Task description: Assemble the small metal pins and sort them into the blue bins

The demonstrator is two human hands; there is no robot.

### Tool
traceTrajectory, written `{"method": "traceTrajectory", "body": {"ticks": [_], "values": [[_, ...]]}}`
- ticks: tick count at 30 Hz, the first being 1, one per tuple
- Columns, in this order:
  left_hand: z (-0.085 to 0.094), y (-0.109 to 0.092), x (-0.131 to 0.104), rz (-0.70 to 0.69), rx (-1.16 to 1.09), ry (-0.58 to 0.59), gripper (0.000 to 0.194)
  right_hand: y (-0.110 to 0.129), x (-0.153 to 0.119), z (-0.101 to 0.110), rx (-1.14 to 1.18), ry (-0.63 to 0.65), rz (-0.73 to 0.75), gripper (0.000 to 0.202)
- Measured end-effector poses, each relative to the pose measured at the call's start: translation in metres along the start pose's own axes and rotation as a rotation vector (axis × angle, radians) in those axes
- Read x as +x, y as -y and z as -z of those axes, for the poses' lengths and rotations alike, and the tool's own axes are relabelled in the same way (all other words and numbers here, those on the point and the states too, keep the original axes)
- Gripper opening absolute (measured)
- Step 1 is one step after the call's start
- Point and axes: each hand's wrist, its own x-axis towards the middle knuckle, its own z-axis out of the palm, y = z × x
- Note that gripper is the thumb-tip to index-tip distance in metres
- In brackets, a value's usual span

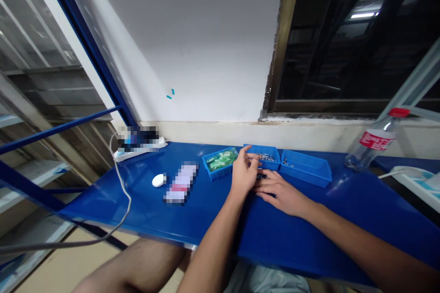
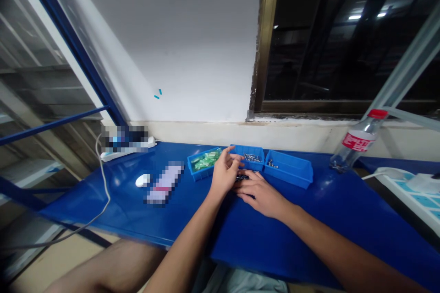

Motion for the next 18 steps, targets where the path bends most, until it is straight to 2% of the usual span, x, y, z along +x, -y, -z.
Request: {"method": "traceTrajectory", "body": {"ticks": [11,18], "values": [[0.0014,0.0024,0.0002,-0.040,0.035,-0.016,0.043,-0.0014,0.0043,-0.0075,-0.057,-0.079,0.119,0.037],[0.0017,0.0060,0.0006,-0.061,0.059,-0.018,0.043,0.0010,0.0049,-0.0074,-0.062,-0.108,0.090,0.021]]}}
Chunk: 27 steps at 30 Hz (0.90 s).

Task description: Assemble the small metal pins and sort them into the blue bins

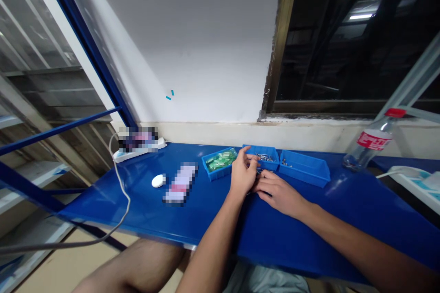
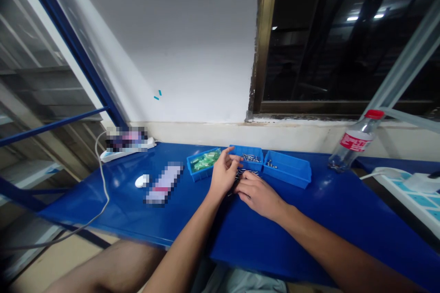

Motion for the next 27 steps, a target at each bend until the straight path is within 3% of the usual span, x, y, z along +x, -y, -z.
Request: {"method": "traceTrajectory", "body": {"ticks": [7,11,15,22,27], "values": [[0.000,0.000,0.001,-0.013,0.014,0.015,0.043,-0.005,0.000,0.005,-0.025,0.063,0.023,0.016],[0.000,-0.002,0.001,-0.012,0.023,0.020,0.043,0.000,0.000,0.005,-0.037,0.053,-0.045,0.016],[0.001,-0.004,0.000,-0.015,0.031,0.023,0.043,0.002,-0.003,0.006,0.030,-0.040,-0.140,0.020],[0.001,-0.012,-0.002,0.028,0.122,0.073,0.035,-0.011,-0.008,0.009,0.209,-0.318,-0.438,0.039],[-0.001,-0.018,-0.007,0.093,0.154,0.271,0.046,-0.015,-0.008,0.015,0.171,-0.442,-0.561,0.014]]}}
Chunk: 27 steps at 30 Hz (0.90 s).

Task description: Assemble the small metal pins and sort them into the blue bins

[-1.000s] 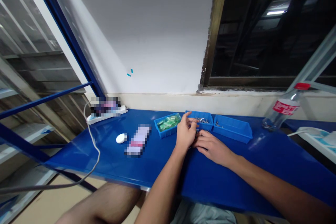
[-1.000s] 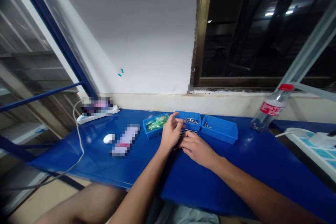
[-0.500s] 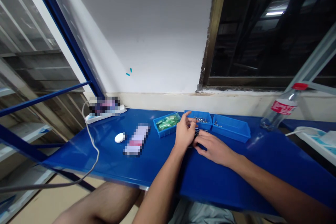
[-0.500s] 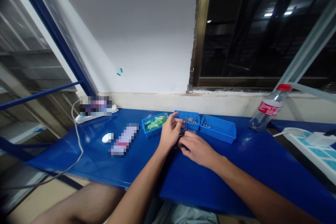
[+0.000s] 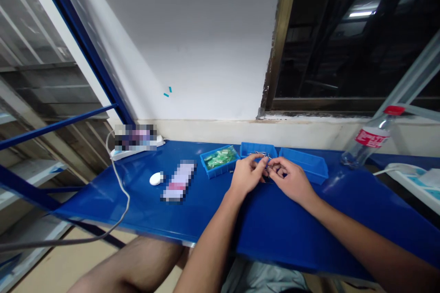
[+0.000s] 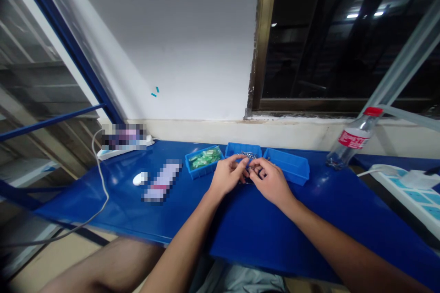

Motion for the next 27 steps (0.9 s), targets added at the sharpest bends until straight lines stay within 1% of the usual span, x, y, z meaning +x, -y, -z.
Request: {"method": "traceTrajectory", "body": {"ticks": [2,4,6,11,14,16,20,23,27], "values": [[-0.001,0.000,-0.001,-0.016,0.005,0.046,0.049,-0.001,0.001,0.002,0.007,-0.031,-0.010,0.014],[-0.002,0.002,-0.001,-0.028,0.005,0.061,0.050,-0.002,0.003,0.004,0.043,-0.054,0.005,0.015],[-0.003,0.004,-0.001,-0.036,-0.012,0.053,0.048,-0.004,0.003,0.004,0.078,-0.066,0.021,0.016],[-0.005,0.012,0.003,-0.041,-0.094,0.033,0.048,-0.007,0.003,0.002,0.121,-0.044,0.014,0.016],[-0.005,0.017,0.006,-0.043,-0.109,0.019,0.052,-0.006,0.002,0.000,0.126,-0.017,-0.003,0.018],[-0.005,0.019,0.007,-0.044,-0.097,-0.001,0.058,-0.006,0.003,-0.002,0.149,0.025,-0.016,0.021],[-0.003,0.016,0.007,-0.044,-0.050,-0.012,0.066,-0.007,0.003,-0.003,0.264,0.110,-0.068,0.028],[-0.002,0.012,0.005,-0.062,0.017,0.012,0.066,-0.008,0.003,-0.002,0.321,0.140,-0.113,0.035],[-0.003,0.011,0.002,-0.135,0.141,0.068,0.063,-0.008,0.004,0.000,0.337,0.154,-0.142,0.045]]}}
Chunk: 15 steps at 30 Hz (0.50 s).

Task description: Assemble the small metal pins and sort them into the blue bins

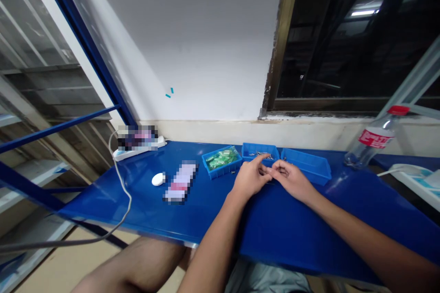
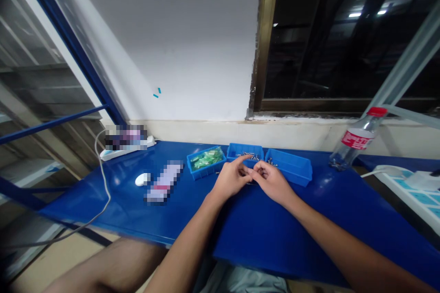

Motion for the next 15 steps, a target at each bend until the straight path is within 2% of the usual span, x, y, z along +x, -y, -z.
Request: {"method": "traceTrajectory", "body": {"ticks": [3,6,11,15], "values": [[-0.0016,0.0022,0.0015,-0.004,-0.054,-0.026,0.059,0.0015,0.0014,0.0026,0.019,-0.050,-0.073,0.049],[-0.0025,0.0056,0.0051,0.026,-0.172,-0.117,0.053,0.0019,0.0026,0.0031,0.062,-0.096,-0.122,0.050],[-0.0013,0.0062,0.0095,0.063,-0.353,-0.226,0.053,0.0008,0.0015,-0.0030,0.115,0.013,-0.137,0.051],[-0.0003,0.0003,0.0091,0.079,-0.455,-0.191,0.059,0.0001,-0.0005,-0.0062,0.168,0.051,-0.133,0.050]]}}
